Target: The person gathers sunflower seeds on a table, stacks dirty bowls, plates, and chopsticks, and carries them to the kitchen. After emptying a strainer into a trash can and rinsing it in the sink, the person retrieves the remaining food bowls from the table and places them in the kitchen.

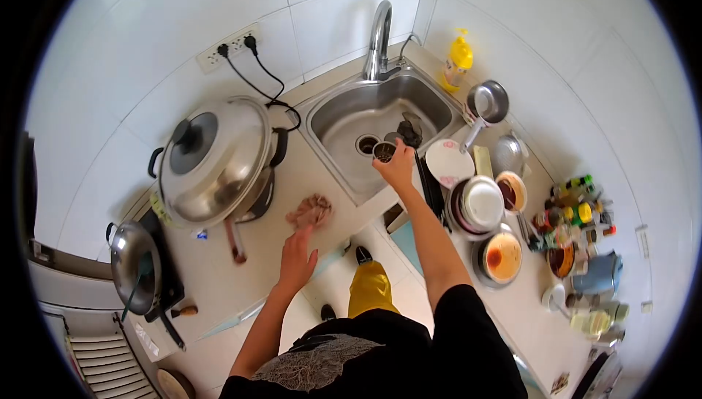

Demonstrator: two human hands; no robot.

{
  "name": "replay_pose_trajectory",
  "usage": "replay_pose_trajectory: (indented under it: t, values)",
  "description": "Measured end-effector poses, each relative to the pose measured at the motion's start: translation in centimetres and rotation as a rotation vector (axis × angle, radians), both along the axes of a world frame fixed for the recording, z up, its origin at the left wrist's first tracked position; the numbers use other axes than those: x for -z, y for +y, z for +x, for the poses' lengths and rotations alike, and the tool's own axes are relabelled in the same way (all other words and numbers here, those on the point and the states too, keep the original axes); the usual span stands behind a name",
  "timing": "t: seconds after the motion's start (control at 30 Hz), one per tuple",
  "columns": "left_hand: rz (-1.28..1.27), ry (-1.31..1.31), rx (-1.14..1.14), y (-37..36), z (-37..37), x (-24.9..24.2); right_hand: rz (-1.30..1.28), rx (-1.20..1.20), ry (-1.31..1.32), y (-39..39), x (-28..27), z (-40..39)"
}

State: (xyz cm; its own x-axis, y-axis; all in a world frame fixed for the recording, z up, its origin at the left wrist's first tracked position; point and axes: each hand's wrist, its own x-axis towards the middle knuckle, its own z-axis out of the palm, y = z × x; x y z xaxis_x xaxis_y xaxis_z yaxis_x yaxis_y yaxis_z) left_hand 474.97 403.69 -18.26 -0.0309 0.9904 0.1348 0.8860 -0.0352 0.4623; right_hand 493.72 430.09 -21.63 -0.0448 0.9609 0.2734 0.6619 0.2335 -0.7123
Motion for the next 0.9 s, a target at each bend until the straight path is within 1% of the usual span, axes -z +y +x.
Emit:
replay_pose_trajectory:
  t: [0.03,0.07,0.1,0.2,0.23,0.27,0.33,0.43,0.53,0.6,0.63,0.67,0.7,0.73,0.77,0.8,0.83,0.87,0.9]
  values:
    - [0.014,0.055,-0.072,2.2,0.2,0.9,-0.016,-0.008,-0.001,2.8,2.4,-0.5]
    - [0.028,0.111,-0.143,4.5,0.4,1.6,-0.107,-0.001,-0.035,5.2,4.1,-1.1]
    - [0.004,0.116,-0.145,6.2,0.6,2.1,-0.207,0.011,-0.067,7.2,5.8,-1.7]
    - [-0.053,0.179,-0.203,9.5,1.2,3.9,-0.320,-0.028,-0.133,11.8,9.9,-3.1]
    - [-0.079,0.157,-0.209,10.0,0.8,5.3,-0.406,-0.024,-0.156,13.3,10.8,-3.7]
    - [-0.106,0.135,-0.216,10.3,0.4,6.3,-0.420,-0.035,-0.155,14.6,11.9,-4.2]
    - [-0.140,0.098,-0.245,10.5,0.0,6.5,-0.503,-0.048,-0.205,16.3,14.2,-5.0]
    - [-0.157,0.043,-0.284,11.0,0.3,7.2,-0.518,-0.053,-0.198,18.2,17.0,-5.2]
    - [-0.167,0.021,-0.322,10.9,0.0,7.4,-0.504,-0.076,-0.211,18.0,18.2,-5.7]
    - [-0.160,0.006,-0.370,10.9,0.4,6.9,-0.367,-0.034,-0.182,17.7,17.9,-6.2]
    - [-0.155,-0.057,-0.369,10.7,0.3,6.5,-0.363,-0.053,-0.186,16.7,17.4,-6.0]
    - [-0.149,-0.120,-0.368,10.5,0.1,5.8,-0.225,-0.109,-0.076,14.9,16.6,-5.4]
    - [-0.134,-0.119,-0.415,10.3,0.4,5.3,-0.079,-0.194,0.041,13.1,15.8,-5.5]
    - [-0.128,-0.274,-0.511,10.0,0.6,4.8,-0.266,-0.288,0.173,10.7,13.4,-5.6]
    - [-0.115,-0.432,-0.604,9.5,0.9,4.4,-0.460,-0.383,0.296,7.7,9.6,-5.5]
    - [-0.090,-0.428,-0.658,8.6,1.3,4.1,-0.554,-0.543,0.336,4.4,7.0,-5.6]
    - [-0.140,-0.527,-0.732,7.6,1.8,4.0,-0.650,-0.704,0.370,1.1,4.7,-5.7]
    - [-0.185,-0.631,-0.803,6.6,2.2,4.0,-0.445,-0.920,0.264,-1.8,2.3,-6.0]
    - [-0.155,-0.629,-0.862,5.7,2.5,3.9,-0.228,-1.131,0.167,-4.4,0.8,-6.3]
